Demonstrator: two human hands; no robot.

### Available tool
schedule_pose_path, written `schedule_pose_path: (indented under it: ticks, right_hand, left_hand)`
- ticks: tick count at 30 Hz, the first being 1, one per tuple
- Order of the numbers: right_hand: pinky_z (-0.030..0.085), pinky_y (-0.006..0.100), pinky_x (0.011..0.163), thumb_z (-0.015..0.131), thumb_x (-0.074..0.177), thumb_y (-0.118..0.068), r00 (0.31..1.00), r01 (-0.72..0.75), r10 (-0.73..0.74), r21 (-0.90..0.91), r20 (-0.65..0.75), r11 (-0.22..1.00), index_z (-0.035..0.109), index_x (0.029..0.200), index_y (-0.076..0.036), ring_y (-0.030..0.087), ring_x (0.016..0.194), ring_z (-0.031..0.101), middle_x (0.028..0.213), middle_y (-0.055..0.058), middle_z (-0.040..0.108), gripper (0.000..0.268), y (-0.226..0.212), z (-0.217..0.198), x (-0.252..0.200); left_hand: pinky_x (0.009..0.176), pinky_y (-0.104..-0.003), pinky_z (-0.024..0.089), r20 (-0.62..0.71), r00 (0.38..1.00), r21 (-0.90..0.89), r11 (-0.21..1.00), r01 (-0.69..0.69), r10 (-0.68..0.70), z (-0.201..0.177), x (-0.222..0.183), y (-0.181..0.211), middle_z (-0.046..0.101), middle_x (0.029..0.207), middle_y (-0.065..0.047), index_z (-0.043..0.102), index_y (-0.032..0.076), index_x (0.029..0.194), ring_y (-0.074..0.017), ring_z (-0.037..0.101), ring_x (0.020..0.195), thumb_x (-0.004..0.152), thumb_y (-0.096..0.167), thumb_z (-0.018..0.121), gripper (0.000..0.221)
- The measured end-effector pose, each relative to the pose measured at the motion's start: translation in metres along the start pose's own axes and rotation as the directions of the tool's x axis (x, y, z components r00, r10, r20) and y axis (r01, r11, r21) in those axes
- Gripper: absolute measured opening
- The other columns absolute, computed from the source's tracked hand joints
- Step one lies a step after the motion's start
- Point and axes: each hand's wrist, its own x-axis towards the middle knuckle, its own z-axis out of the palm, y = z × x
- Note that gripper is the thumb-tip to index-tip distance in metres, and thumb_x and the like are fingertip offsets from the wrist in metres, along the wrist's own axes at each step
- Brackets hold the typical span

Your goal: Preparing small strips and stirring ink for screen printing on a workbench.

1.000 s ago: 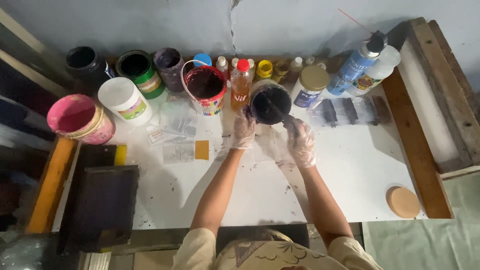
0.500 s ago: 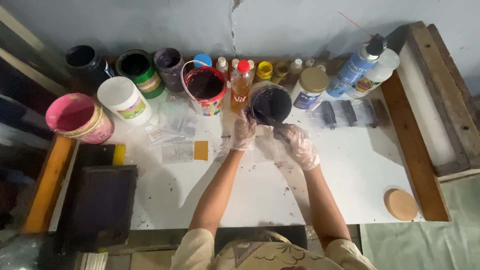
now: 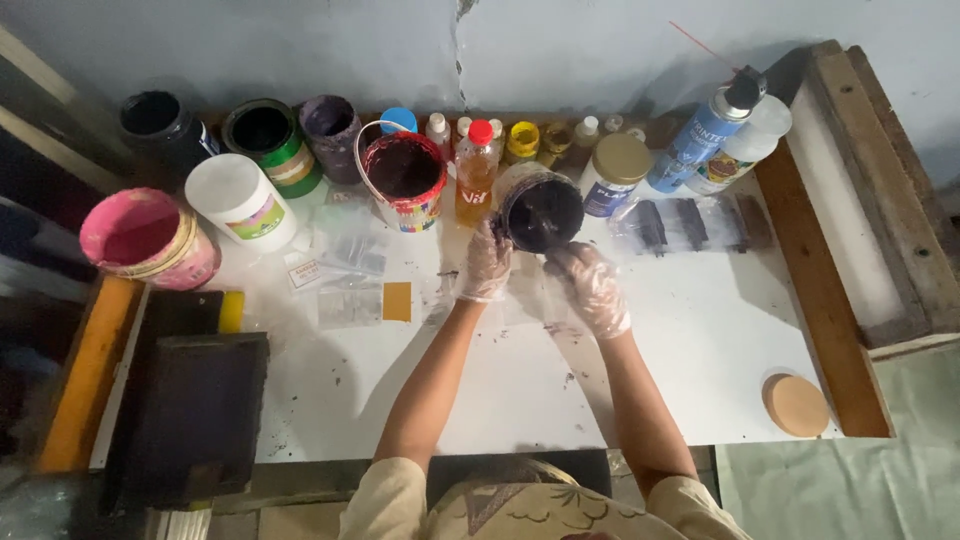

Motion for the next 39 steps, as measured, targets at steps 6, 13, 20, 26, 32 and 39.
schedule_pose_path:
  ticks: [6,13,20,26,32,39]
  right_hand:
    - [0.060,0.037,0.076,0.073,0.094,-0.029,0.998,-0.061,0.060,0.059,0.018,0.996,0.075,0.110,-0.022,0.027,0.091,0.071,0.102,0.004,0.066,0.018,-0.010,-0.002,0.002]
    - [0.062,0.038,0.072,0.077,0.092,-0.026,0.997,0.037,-0.053,-0.258,-0.054,0.965,0.070,0.114,-0.014,0.030,0.089,0.070,0.107,0.012,0.060,0.026,-0.029,-0.002,0.008]
    - [0.061,0.036,0.075,0.070,0.090,-0.037,0.991,0.104,-0.099,-0.045,0.093,0.994,0.073,0.122,-0.026,0.029,0.098,0.071,0.120,0.007,0.063,0.034,0.035,0.019,-0.022]
    - [0.061,0.038,0.074,0.079,0.092,-0.032,0.994,-0.007,-0.004,-0.110,-0.106,0.994,0.073,0.122,-0.026,0.029,0.096,0.071,0.117,0.008,0.060,0.031,0.031,0.020,-0.017]
    - [0.060,0.036,0.066,0.061,0.104,-0.031,0.988,-0.101,0.072,-0.216,-0.139,0.971,0.067,0.108,-0.027,0.022,0.082,0.072,0.099,-0.004,0.058,0.009,0.023,0.001,-0.008]
    - [0.057,0.035,0.059,0.051,0.109,-0.033,0.961,-0.175,0.123,-0.203,-0.246,0.963,0.061,0.106,-0.023,0.021,0.069,0.070,0.094,-0.007,0.060,0.014,-0.030,-0.023,0.009]
  left_hand:
    - [0.067,-0.051,0.059,0.047,0.997,0.039,0.998,0.054,-0.055,0.014,-0.005,-0.013,0.067,0.090,-0.017,0.053,0.006,0.126,-0.0417,0.070,0.078,0.084,0.031,0.058,0.049]
    - [0.065,-0.054,0.057,0.014,0.991,0.169,0.976,-0.135,0.135,0.019,-0.007,-0.019,0.064,0.091,-0.026,0.050,-0.009,0.134,-0.0466,0.068,0.076,0.090,0.032,0.057,0.061]
    - [0.069,-0.046,0.059,-0.103,0.991,0.122,0.989,-0.078,0.091,0.039,-0.013,-0.038,0.068,0.099,-0.019,0.056,0.002,0.136,-0.0388,0.071,0.081,0.091,0.036,0.060,0.056]
    - [0.068,-0.039,0.060,0.032,0.999,-0.079,0.997,0.023,-0.020,0.009,-0.008,0.003,0.072,0.096,-0.003,0.057,0.021,0.131,-0.0272,0.074,0.082,0.089,0.045,0.058,0.048]
    - [0.068,-0.040,0.062,-0.055,0.998,-0.115,0.993,0.014,-0.020,0.014,-0.006,0.007,0.073,0.092,-0.006,0.057,0.020,0.131,-0.0304,0.074,0.079,0.089,0.034,0.060,0.044]
    - [0.064,-0.033,0.060,-0.097,0.995,0.009,1.000,0.004,-0.003,0.017,-0.009,0.016,0.070,0.088,0.002,0.056,0.021,0.129,-0.0220,0.074,0.073,0.093,0.057,0.044,0.053]
